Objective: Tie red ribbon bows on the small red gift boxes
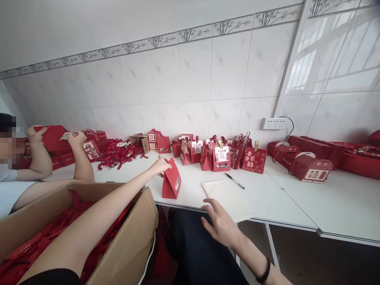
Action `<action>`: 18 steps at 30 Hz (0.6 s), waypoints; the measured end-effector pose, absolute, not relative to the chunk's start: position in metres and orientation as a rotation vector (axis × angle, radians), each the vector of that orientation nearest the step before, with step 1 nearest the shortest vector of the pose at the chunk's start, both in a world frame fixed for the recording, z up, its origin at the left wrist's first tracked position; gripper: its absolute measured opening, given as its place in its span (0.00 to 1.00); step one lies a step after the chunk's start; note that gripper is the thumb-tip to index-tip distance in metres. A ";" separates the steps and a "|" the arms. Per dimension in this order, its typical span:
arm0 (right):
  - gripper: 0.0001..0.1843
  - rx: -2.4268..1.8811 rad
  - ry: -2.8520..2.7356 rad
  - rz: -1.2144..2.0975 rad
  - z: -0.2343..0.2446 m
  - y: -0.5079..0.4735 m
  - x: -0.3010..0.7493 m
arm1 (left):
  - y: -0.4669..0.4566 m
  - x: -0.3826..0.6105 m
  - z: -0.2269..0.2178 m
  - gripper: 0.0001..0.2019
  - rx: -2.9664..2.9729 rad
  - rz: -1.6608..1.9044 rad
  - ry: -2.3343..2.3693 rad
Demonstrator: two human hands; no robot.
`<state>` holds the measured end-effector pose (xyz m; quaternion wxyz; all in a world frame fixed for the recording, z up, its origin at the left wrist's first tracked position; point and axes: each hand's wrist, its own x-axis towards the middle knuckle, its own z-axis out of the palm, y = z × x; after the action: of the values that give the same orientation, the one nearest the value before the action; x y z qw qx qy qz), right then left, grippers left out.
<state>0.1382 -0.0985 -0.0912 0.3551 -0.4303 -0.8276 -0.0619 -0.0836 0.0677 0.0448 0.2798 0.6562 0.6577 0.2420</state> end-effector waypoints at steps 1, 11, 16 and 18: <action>0.11 -1.118 -2.151 -0.154 -0.094 -0.097 0.134 | 0.070 -0.082 0.045 0.34 1.753 0.653 1.754; 0.18 -1.175 -2.137 -0.300 -0.118 -0.053 0.105 | 0.120 -0.061 0.046 0.40 1.781 0.715 1.908; 0.21 -1.114 -2.069 -0.549 -0.157 -0.014 0.093 | 0.158 -0.061 0.049 0.37 1.743 0.769 2.046; 0.19 -1.158 -2.036 -0.583 -0.166 -0.005 0.089 | 0.179 -0.064 0.049 0.36 1.698 0.791 2.077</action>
<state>0.0889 -0.0046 -0.1661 0.3557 -0.4484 -0.7883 -0.2259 -0.0644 0.1793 0.0490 0.1715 0.5981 0.7316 0.2786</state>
